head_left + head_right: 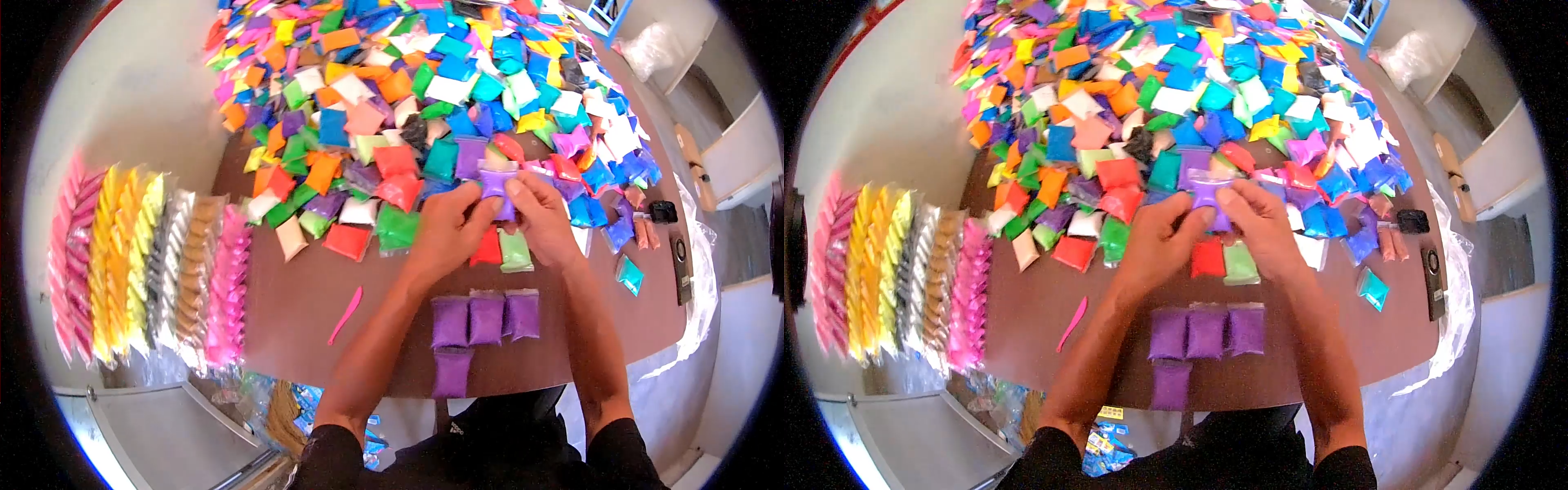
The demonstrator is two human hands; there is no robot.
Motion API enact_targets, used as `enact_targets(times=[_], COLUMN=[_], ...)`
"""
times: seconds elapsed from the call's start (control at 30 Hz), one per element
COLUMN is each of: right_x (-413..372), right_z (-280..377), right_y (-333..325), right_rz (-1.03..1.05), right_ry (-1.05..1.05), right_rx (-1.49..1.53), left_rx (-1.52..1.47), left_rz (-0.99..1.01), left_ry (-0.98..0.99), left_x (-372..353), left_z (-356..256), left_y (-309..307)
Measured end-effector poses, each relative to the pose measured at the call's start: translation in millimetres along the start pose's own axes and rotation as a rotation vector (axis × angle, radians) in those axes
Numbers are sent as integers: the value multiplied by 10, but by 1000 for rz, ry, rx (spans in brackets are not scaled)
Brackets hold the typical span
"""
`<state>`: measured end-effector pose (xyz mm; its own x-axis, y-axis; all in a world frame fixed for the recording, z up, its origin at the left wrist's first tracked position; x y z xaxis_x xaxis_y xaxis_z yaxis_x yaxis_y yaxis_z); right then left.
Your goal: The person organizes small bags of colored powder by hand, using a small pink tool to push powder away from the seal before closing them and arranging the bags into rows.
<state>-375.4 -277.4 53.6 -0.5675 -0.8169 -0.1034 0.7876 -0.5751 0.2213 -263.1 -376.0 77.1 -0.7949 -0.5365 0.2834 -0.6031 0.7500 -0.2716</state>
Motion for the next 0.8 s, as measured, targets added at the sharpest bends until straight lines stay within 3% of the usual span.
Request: enact_targets(times=[0.07, 0.17, 0.33, 0.5, 0.8], right_x=[27, 111, 144, 68, 46], right_z=[-38, -76, -112, -101, -80], right_y=[-37, -53, -92, -71, -107], right_rz=[-45, 67, 45, 84, 65], right_ry=[24, -44, -251, -195, -273], right_rx=[6, 2, -52, 47, -51], left_rx=[43, 52, -94, -251, -179], left_rz=[-2, 20, 75, 80, 84], left_ry=[27, -3, -129, -242, -256], left_x=[10, 18, 4, -17, -61], left_z=[30, 106, 135, 240, 287], left_y=[-25, -35, 61, 106, 103])
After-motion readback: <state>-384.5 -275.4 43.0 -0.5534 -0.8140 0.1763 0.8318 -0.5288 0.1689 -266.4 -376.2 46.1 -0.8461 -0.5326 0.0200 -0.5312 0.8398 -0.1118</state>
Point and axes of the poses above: each hand's wrist, its own x-axis towards the middle knuckle, its own y-axis out of the palm, z = x × y, the point moved 8 cm from there along x, towards the middle knuckle, and after that the axes turned 2 degrees about y, right-handed, at the moved point
